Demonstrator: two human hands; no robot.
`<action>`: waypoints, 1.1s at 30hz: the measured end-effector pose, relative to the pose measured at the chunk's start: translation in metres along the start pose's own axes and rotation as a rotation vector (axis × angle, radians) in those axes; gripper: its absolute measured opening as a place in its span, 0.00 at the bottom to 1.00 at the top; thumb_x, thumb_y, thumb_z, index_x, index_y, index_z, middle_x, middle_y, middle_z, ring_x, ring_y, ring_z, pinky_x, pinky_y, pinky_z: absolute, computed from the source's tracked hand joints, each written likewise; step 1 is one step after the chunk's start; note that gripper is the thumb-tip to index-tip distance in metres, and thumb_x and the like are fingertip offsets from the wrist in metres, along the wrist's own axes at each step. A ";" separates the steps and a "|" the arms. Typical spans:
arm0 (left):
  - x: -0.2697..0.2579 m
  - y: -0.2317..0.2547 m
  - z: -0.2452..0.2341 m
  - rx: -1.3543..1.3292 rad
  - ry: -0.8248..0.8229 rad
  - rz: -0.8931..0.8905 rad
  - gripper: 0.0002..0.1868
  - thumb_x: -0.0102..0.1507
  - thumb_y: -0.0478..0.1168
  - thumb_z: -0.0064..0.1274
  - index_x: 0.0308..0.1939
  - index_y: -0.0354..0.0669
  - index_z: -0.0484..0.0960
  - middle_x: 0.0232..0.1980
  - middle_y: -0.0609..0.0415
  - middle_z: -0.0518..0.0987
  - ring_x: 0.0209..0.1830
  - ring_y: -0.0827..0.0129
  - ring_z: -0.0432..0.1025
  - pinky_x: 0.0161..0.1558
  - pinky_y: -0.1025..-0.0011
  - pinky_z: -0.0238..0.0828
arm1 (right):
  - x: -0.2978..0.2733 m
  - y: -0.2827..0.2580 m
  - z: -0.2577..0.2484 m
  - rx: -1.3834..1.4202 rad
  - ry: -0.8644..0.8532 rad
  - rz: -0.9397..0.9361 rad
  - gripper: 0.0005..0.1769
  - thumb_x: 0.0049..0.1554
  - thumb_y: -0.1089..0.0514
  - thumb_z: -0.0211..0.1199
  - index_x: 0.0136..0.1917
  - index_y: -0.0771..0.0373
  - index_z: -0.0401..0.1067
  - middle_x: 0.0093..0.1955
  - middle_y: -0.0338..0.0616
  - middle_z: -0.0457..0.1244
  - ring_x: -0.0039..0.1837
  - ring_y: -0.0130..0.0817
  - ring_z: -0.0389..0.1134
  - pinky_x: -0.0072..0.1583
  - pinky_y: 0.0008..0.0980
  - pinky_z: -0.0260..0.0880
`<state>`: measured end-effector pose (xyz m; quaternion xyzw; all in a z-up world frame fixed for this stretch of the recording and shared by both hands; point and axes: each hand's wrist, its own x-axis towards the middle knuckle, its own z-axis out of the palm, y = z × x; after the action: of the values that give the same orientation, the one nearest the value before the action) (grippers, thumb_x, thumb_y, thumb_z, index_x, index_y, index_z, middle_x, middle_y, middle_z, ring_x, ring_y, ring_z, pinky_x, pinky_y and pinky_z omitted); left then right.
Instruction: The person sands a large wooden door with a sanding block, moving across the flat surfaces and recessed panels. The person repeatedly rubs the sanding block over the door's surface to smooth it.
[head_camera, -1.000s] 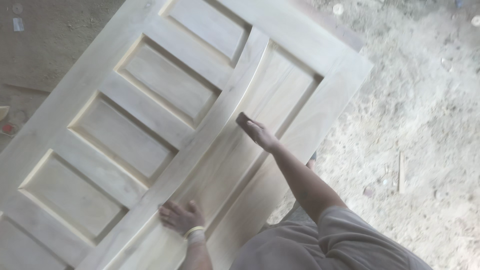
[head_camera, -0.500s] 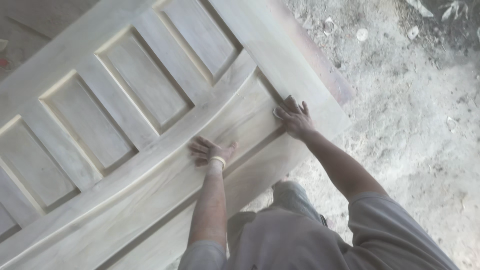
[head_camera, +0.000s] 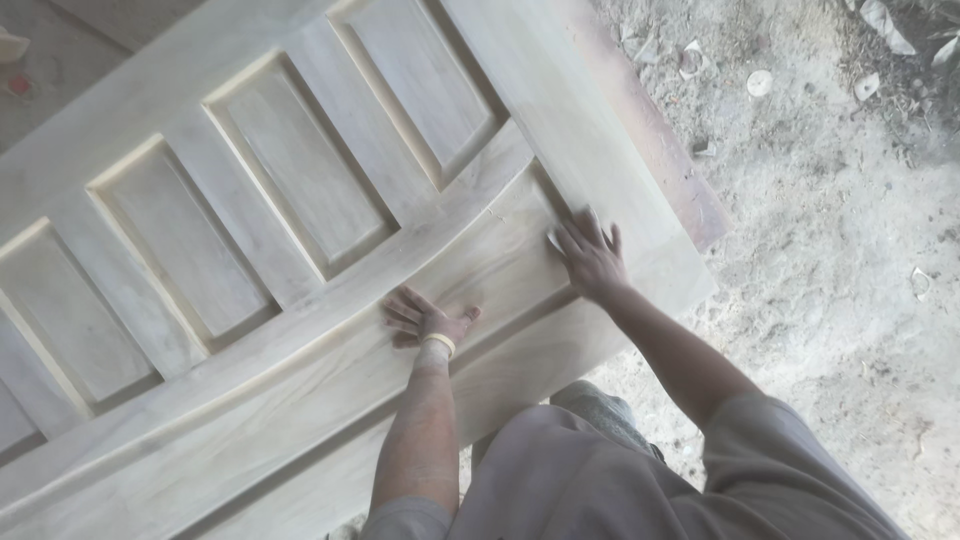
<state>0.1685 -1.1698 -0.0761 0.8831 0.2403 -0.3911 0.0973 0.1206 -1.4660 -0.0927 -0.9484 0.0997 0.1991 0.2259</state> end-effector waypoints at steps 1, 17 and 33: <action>0.000 0.003 -0.003 -0.003 0.001 -0.008 0.88 0.45 0.70 0.72 0.77 0.49 0.09 0.79 0.34 0.08 0.77 0.32 0.04 0.70 0.21 0.20 | -0.011 0.004 0.000 -0.012 -0.015 0.012 0.33 0.62 0.53 0.48 0.79 0.43 0.53 0.83 0.34 0.44 0.85 0.43 0.28 0.76 0.66 0.21; 0.004 -0.001 0.005 0.025 -0.023 0.032 0.88 0.45 0.72 0.71 0.76 0.48 0.09 0.79 0.34 0.07 0.76 0.31 0.03 0.68 0.19 0.22 | -0.013 0.004 0.009 -0.040 0.006 0.030 0.33 0.62 0.57 0.46 0.79 0.43 0.54 0.84 0.33 0.44 0.86 0.43 0.26 0.77 0.66 0.19; 0.010 -0.016 0.013 -0.005 0.023 0.083 0.81 0.51 0.75 0.62 0.78 0.48 0.12 0.80 0.33 0.10 0.77 0.28 0.06 0.69 0.19 0.24 | -0.030 0.007 0.000 -0.074 -0.011 0.004 0.27 0.66 0.48 0.45 0.78 0.45 0.59 0.81 0.34 0.49 0.86 0.40 0.28 0.77 0.66 0.18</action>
<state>0.1582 -1.1566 -0.0922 0.8964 0.2056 -0.3762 0.1131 0.0913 -1.4690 -0.0826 -0.9548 0.0927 0.2082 0.1910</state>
